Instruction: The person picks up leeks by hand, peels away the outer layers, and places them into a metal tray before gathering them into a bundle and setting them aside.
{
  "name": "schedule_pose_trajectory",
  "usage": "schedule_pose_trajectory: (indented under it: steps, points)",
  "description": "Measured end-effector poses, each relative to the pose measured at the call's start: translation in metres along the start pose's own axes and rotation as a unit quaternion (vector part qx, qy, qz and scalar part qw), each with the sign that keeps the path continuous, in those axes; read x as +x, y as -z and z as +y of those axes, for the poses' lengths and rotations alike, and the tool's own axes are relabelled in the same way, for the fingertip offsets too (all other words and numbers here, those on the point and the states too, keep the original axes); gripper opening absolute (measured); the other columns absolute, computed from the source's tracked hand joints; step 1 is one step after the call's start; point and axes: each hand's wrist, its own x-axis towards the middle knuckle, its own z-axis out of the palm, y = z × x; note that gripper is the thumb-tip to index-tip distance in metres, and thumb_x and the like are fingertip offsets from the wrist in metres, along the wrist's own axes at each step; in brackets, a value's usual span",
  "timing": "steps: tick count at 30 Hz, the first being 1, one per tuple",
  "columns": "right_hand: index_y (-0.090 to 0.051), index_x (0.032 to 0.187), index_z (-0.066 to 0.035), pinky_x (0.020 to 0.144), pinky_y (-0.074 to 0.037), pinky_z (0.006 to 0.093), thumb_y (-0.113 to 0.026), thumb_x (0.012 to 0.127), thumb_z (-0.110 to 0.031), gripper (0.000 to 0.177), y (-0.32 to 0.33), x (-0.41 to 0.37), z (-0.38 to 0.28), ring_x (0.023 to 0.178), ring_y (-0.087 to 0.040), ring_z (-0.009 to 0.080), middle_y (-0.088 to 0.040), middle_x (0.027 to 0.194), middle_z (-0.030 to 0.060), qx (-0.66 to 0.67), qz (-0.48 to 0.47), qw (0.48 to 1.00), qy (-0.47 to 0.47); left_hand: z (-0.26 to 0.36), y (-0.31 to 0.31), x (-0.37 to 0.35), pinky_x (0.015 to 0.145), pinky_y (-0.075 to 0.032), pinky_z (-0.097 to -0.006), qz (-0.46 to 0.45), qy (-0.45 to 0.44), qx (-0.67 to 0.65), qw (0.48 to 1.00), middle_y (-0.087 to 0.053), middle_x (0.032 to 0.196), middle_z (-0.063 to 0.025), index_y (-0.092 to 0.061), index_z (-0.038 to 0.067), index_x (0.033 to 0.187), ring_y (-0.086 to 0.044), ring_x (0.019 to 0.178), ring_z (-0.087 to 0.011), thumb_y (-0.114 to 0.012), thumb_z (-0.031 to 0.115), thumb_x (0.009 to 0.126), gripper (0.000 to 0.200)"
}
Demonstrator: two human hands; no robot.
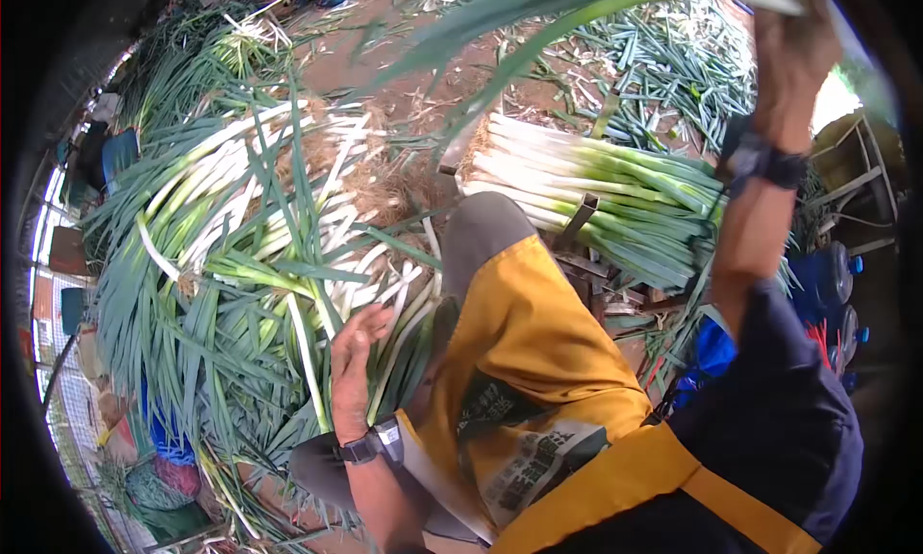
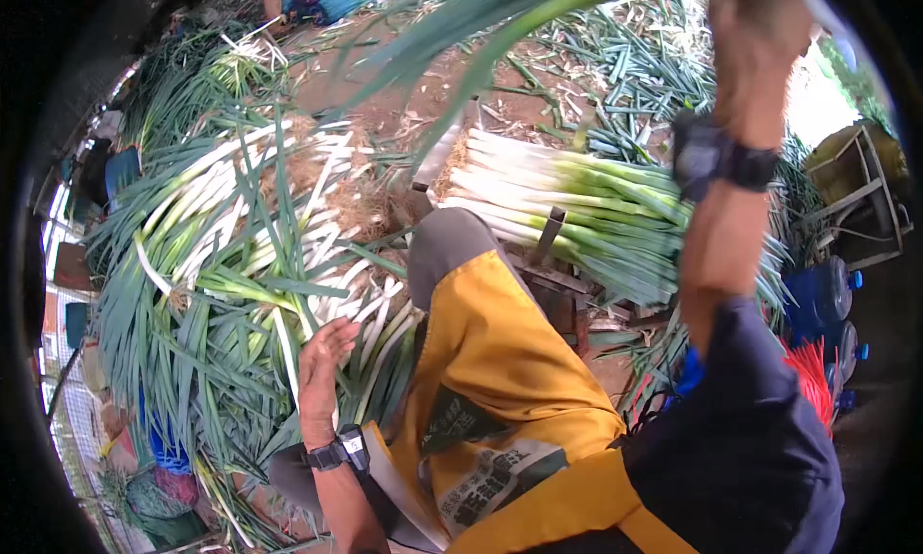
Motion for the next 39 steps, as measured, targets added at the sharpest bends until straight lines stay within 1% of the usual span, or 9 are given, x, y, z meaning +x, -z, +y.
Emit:
schedule_pose_trajectory:
  steps: [2,3,7,9,10,11,14,30,39]
  points:
    - [-0.044,0.143,-0.012,0.098,-0.049,0.0412,-0.068,0.096,-0.040,0.060,0.058,0.070,0.002,0.109,-0.060,0.0268,-0.061,0.115,0.0087,0.013,-0.063,0.998,-0.001,0.002,-0.001,0.005,0.104,-0.045,-0.0354,0.018,0.020,0.011,1.000,-0.067,0.125,-0.0180,-0.054,-0.005,0.136,-0.063,0.117,-0.0229,-0.047,0.055,0.104,0.068]
    - [-0.065,0.110,0.004,0.084,-0.054,0.0341,-0.058,0.098,-0.017,0.025,0.097,0.102,-0.006,0.090,-0.065,0.0224,-0.067,0.098,0.0085,-0.111,-0.312,0.925,0.185,-0.002,-0.001,0.009,0.103,-0.046,-0.0355,0.020,0.028,0.004,0.999,-0.067,0.124,-0.0183,-0.055,-0.005,0.135,-0.063,0.117,-0.0231,-0.047,0.051,0.105,0.065]
    - [-0.064,0.119,0.004,0.089,-0.052,0.0400,-0.061,0.095,-0.016,0.032,0.077,0.066,0.057,0.099,-0.065,0.0299,-0.067,0.104,0.0132,-0.374,-0.126,0.887,0.239,-0.021,-0.005,0.026,0.102,-0.047,-0.0359,0.028,0.052,-0.006,0.998,-0.068,0.122,-0.0187,-0.055,-0.005,0.136,-0.063,0.115,-0.0234,-0.045,0.047,0.107,0.060]
    - [-0.060,0.133,-0.004,0.104,-0.043,0.0446,-0.065,0.090,-0.017,0.045,0.063,0.036,0.044,0.121,-0.054,0.0338,-0.056,0.132,0.0180,-0.441,-0.295,0.840,0.113,-0.024,-0.012,0.031,0.101,-0.048,-0.0357,0.029,0.057,-0.007,0.998,-0.068,0.122,-0.0186,-0.055,-0.005,0.136,-0.064,0.115,-0.0233,-0.045,0.048,0.107,0.061]
    - [-0.058,0.140,-0.009,0.111,-0.038,0.0469,-0.068,0.088,-0.017,0.053,0.057,0.020,0.037,0.133,-0.049,0.0358,-0.051,0.145,0.0203,-0.470,-0.375,0.797,0.055,-0.023,-0.015,0.033,0.101,-0.048,-0.0359,0.029,0.056,-0.003,0.998,-0.068,0.121,-0.0184,-0.055,-0.004,0.136,-0.064,0.115,-0.0238,-0.045,0.048,0.107,0.061]
    - [-0.058,0.120,0.001,0.084,-0.054,0.0455,-0.059,0.087,-0.009,0.034,0.111,0.018,0.116,0.091,-0.066,0.0344,-0.067,0.110,0.0200,-0.653,-0.493,0.542,0.193,-0.022,-0.018,0.035,0.101,-0.048,-0.0354,0.031,0.061,-0.008,0.998,-0.068,0.121,-0.0182,-0.055,-0.004,0.136,-0.064,0.115,-0.0237,-0.046,0.049,0.106,0.062]
    - [-0.055,0.125,-0.001,0.078,-0.053,0.0433,-0.061,0.079,-0.006,0.046,0.098,-0.099,0.115,0.088,-0.066,0.0305,-0.064,0.100,0.0165,-0.665,-0.559,0.494,0.034,-0.020,-0.024,0.039,0.100,-0.048,-0.0348,0.037,0.074,-0.021,0.996,-0.068,0.120,-0.0181,-0.056,-0.003,0.135,-0.065,0.114,-0.0240,-0.046,0.052,0.106,0.063]
    - [-0.057,0.117,0.001,0.089,-0.043,0.0459,-0.063,0.088,-0.027,0.041,0.101,-0.350,0.285,0.103,-0.060,0.0333,-0.062,0.106,0.0196,-0.545,-0.594,0.580,-0.121,0.078,-0.099,0.208,0.100,-0.047,-0.0332,-0.116,0.041,0.107,0.987,-0.068,0.120,-0.0140,-0.061,-0.003,0.130,-0.063,0.116,-0.0205,-0.053,0.038,0.105,0.048]
    - [-0.053,0.135,0.005,0.102,-0.038,0.0447,-0.058,0.091,-0.055,0.075,0.111,-0.359,0.288,0.118,-0.053,0.0336,-0.057,0.125,0.0213,-0.504,-0.597,0.615,-0.108,0.057,-0.220,0.331,0.108,-0.043,-0.0394,-0.353,-0.038,0.397,0.847,-0.063,0.134,-0.0170,-0.061,0.004,0.134,-0.059,0.125,-0.0306,-0.060,0.036,0.100,0.046]
